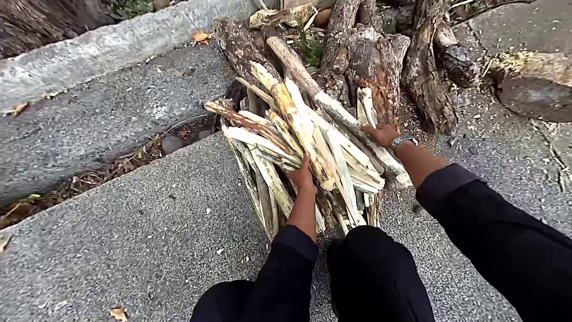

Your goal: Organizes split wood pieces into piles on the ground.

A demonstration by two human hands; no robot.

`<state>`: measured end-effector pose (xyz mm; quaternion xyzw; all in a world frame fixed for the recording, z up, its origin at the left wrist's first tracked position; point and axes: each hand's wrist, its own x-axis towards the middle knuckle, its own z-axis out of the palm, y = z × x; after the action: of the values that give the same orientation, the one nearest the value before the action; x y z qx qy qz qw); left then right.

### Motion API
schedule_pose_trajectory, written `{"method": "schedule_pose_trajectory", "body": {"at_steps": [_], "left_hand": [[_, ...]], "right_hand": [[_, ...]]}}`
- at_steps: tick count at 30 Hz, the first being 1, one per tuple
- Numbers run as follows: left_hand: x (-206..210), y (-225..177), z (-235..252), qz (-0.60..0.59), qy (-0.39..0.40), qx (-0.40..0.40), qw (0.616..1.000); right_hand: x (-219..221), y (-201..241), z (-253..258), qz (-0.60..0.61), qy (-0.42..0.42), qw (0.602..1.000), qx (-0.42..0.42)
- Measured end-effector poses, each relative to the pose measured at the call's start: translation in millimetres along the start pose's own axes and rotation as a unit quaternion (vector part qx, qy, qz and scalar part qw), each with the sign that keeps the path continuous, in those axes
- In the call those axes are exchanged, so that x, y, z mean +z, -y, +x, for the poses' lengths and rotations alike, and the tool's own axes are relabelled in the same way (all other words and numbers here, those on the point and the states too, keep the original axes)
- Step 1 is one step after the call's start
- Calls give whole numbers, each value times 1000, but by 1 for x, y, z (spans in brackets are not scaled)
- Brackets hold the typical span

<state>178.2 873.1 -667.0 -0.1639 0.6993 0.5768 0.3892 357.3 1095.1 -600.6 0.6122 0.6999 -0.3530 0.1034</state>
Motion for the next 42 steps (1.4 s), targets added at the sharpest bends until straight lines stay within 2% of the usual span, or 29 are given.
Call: {"method": "schedule_pose_trajectory", "body": {"at_steps": [2,4,6,8,9,10,12,14,16,18,22,25,28,32,34,37,40,42], "left_hand": [[-1,7,2,-18,12,34,999],[-6,8,-1,-51,37,67,996],[-21,1,-7,-62,54,92,992],[-44,-7,-13,-36,88,90,991],[-56,-10,-14,-31,115,89,989],[-65,-10,-13,-23,137,94,986],[-78,-6,-7,-6,150,113,982],[-89,1,6,5,149,120,982],[-102,4,9,2,180,98,979],[-116,1,-2,2,246,47,968],[-135,-11,-30,11,314,-28,949],[-153,-9,-39,5,319,-1,948],[-166,-22,-50,-21,310,77,948],[-177,-71,-64,-56,304,161,937],[-189,-111,-66,-55,317,218,921],[-218,-189,-64,-33,323,350,879],[-270,-261,-41,31,304,479,823],[-314,-298,-35,80,289,524,797]], "right_hand": [[14,0,-12,105,-3,993,-43],[25,15,-35,102,14,993,-56],[29,28,-58,53,82,994,-51],[42,28,-69,69,155,984,-56],[55,28,-70,107,159,979,-65],[72,30,-69,135,129,979,-77],[106,46,-70,131,42,987,-80],[128,65,-79,103,13,992,-74],[136,69,-90,113,38,990,-80],[140,67,-105,151,63,983,-79],[154,55,-126,286,115,950,-41],[162,55,-140,312,134,940,-21],[147,75,-158,313,132,939,-57],[106,125,-190,313,101,931,-158],[84,164,-205,299,74,928,-209],[65,233,-228,317,50,906,-274],[78,299,-247,371,57,870,-319],[105,336,-260,406,72,850,-327]]}}
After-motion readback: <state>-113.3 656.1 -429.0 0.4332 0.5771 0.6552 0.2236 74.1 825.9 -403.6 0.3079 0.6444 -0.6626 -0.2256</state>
